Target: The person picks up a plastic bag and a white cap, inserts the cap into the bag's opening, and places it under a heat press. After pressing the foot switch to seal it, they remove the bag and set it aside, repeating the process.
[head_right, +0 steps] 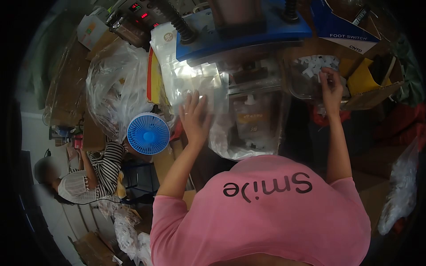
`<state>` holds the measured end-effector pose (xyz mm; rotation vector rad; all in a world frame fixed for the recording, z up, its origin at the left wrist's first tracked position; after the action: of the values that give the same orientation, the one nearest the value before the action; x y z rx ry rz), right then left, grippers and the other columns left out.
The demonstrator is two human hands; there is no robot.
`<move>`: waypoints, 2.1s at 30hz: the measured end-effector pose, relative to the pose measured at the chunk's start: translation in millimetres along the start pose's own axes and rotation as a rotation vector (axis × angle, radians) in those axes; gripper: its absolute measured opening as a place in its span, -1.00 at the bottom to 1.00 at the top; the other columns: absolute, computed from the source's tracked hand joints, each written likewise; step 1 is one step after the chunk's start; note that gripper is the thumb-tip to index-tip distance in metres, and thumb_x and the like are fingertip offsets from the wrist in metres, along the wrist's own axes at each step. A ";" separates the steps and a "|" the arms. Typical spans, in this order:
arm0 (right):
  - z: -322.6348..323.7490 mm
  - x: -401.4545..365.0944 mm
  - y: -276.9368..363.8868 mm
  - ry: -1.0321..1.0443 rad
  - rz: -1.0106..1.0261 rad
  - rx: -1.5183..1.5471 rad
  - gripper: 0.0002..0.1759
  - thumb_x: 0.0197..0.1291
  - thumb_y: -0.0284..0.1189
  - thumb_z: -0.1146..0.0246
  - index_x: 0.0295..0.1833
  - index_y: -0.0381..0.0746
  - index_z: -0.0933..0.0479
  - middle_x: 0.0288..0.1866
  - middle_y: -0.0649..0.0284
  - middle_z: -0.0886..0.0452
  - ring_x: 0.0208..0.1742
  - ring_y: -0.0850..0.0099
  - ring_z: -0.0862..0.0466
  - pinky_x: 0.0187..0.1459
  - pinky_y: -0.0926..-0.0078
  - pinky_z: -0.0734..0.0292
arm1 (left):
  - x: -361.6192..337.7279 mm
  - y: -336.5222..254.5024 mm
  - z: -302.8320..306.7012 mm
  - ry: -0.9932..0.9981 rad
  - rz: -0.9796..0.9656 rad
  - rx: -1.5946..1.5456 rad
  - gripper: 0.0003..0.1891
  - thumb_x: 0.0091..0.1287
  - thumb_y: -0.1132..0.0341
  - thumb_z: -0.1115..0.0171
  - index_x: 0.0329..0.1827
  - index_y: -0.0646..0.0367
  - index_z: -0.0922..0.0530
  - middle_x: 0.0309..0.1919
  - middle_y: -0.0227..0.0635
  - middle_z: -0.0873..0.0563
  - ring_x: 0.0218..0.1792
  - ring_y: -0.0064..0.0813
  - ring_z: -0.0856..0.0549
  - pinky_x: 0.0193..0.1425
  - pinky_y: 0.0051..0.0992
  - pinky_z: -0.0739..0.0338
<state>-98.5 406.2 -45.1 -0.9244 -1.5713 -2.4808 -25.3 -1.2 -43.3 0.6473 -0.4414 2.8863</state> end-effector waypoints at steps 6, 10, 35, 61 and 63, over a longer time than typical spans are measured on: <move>2.8 3.2 18.5 0.157 -0.234 0.188 -0.76 0.22 -0.45 -0.28 0.01 -0.21 -0.56 -0.12 0.37 -0.60 -0.11 0.58 -0.56 -0.03 0.60 -0.44 | 24.0 -24.3 34.6 -0.134 0.249 -0.681 -0.95 0.18 0.47 -0.32 -0.33 0.21 -0.71 -0.32 -0.26 -0.74 -0.30 -0.41 -0.69 -0.30 -0.49 -0.51; -14.3 -11.6 96.1 0.408 -0.168 0.186 -0.73 0.17 -0.49 -0.29 0.00 -0.25 -0.57 -0.10 0.30 -0.63 -0.06 0.52 -0.60 0.01 0.54 -0.48 | 7.9 -66.6 13.8 0.154 0.469 -1.203 -0.91 0.18 0.45 -0.39 -0.35 0.30 -0.69 -0.43 -0.43 -0.70 -0.38 -0.76 -0.57 -0.30 -0.68 -0.42; -74.6 -15.4 97.5 0.930 -0.211 0.379 -0.79 0.10 -0.47 -0.35 -0.13 -0.26 -0.59 -0.19 0.33 -0.64 -0.08 0.58 -0.60 0.02 0.57 -0.46 | -26.1 -71.9 -51.8 0.303 0.447 -1.229 -0.79 0.27 0.33 -0.31 -0.17 0.31 -0.69 -0.41 -0.40 -0.72 -0.37 -0.73 -0.58 -0.26 -0.67 -0.44; -28.9 6.0 12.5 0.378 0.012 -0.346 -0.75 0.15 -0.48 -0.28 -0.03 -0.24 -0.59 -0.12 0.13 -0.56 -0.15 0.27 -0.61 -0.13 0.36 -0.49 | 45.9 -17.9 -10.4 -0.137 0.173 -0.169 -0.43 0.20 0.05 -0.34 0.22 0.17 -0.50 0.27 -0.07 -0.46 0.29 -0.08 -0.44 0.37 -0.07 -0.17; -29.6 6.2 4.2 0.334 0.039 -0.251 -0.73 0.16 -0.51 -0.27 0.00 -0.25 -0.56 -0.19 0.18 -0.56 -0.26 0.39 -0.60 -0.21 0.45 -0.48 | 18.7 -9.8 -14.4 -0.139 0.076 0.013 -0.52 0.18 0.13 -0.35 0.16 0.09 -0.56 0.29 -0.20 -0.48 0.37 -0.20 -0.37 0.47 0.04 0.12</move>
<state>-115.4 380.9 -47.5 -0.5151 -1.1505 -2.6715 -45.7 14.1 -45.0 0.8544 -0.4762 2.9289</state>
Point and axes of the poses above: each hand's wrist, its own x-axis towards the middle knuckle, its own z-axis out of the back of the hand, y = z × x, the point moved 1 cm from there along x, towards the middle knuckle
